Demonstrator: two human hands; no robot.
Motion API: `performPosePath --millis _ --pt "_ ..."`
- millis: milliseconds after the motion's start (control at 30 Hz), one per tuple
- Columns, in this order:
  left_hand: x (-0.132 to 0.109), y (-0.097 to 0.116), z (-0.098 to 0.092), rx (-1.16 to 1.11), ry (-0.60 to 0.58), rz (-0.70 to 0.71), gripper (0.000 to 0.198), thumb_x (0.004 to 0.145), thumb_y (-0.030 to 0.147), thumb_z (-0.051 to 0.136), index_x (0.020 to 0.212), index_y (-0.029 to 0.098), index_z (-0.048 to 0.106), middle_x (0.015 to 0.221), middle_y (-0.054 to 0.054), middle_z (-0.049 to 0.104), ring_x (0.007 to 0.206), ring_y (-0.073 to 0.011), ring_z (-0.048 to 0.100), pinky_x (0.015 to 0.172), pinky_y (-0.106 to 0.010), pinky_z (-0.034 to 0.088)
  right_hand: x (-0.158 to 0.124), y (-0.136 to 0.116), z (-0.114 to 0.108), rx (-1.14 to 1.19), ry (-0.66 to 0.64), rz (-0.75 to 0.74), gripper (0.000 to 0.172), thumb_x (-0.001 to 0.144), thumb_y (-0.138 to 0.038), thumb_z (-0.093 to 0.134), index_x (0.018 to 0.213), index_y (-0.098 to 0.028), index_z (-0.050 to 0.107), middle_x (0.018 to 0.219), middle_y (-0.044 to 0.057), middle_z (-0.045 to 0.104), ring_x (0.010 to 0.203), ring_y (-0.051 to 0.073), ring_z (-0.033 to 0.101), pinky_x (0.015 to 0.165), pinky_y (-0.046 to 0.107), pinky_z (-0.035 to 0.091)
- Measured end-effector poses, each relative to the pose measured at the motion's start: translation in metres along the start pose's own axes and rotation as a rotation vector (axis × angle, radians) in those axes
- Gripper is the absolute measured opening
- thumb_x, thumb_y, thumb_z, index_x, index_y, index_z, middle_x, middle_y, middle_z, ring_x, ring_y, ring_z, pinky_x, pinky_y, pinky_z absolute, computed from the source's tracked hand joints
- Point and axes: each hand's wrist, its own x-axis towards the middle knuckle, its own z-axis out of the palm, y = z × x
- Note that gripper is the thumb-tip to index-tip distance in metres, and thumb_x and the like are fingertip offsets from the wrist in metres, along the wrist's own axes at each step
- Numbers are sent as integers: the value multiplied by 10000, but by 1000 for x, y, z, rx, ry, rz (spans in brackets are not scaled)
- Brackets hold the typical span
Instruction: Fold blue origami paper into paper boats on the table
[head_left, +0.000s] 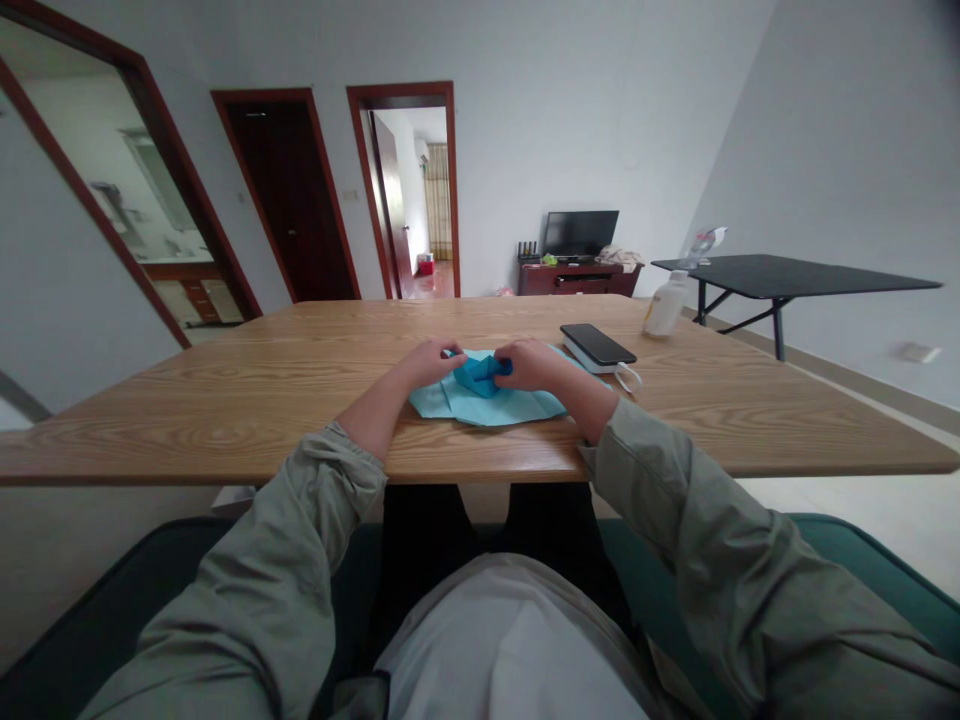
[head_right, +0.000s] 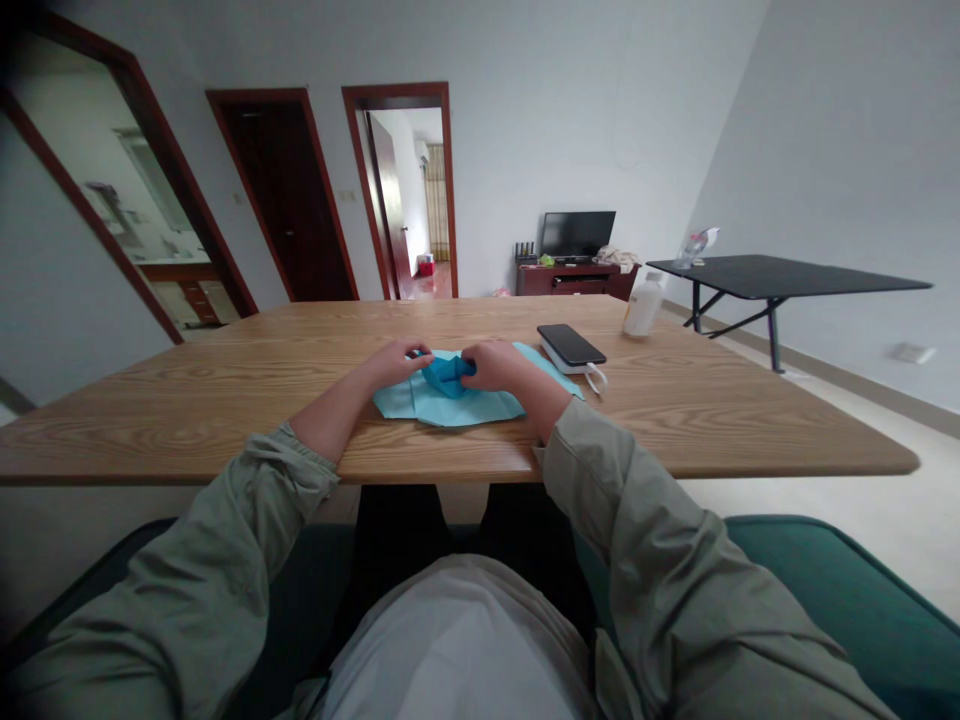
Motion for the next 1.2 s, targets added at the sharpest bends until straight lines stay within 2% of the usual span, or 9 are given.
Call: performPosePath --millis 100,333,600,733,867,1067,1200 --pt "0 0 -1 -12 -9 -22 394 827 512 555 926 163 709 931 -62 716 839 -192 640 790 -302 489 -1 2 2 39 -15 30 221 770 -389 591 872 -221 692 855 52 726 747 190 619 616 275 351" --pt "-3 4 -5 -9 -22 -54 341 807 450 567 874 154 724 828 -53 708 777 -185 619 746 -292 478 1 9 5 138 -122 33 209 795 -373 557 822 -215 690 768 25 697 640 145 541 585 261 328" --pt "-2 1 -5 -6 -27 -64 339 798 445 565 869 154 724 783 -40 688 744 -173 586 732 -285 463 1 9 3 92 -137 9 233 815 -375 545 832 -216 715 798 38 707 687 162 570 626 275 337" --pt "-1 1 -3 -11 -43 -44 348 798 446 557 876 152 725 811 -38 694 756 -170 585 726 -279 459 0 4 0 -27 -83 14 251 783 -395 602 917 -220 723 921 72 729 859 223 614 716 303 365" --pt "-1 5 -2 -22 -59 -27 360 804 441 551 914 150 731 854 -42 705 760 -166 587 734 -276 458 0 -7 -5 -149 19 2 319 762 -382 639 1008 -194 713 1023 115 723 1057 302 569 866 380 341" --pt "-1 11 -1 -36 -71 -18 346 798 433 551 904 163 740 837 -35 703 776 -174 586 762 -287 463 4 -17 -4 -177 34 -1 308 794 -325 616 1045 -154 670 1064 146 719 1020 300 610 833 380 347" --pt "0 10 0 -35 -81 -5 347 812 432 542 910 166 742 867 -40 707 800 -182 591 786 -300 461 6 -19 -3 -130 32 15 381 799 -337 618 1140 -167 605 1057 137 723 978 287 652 828 369 357"
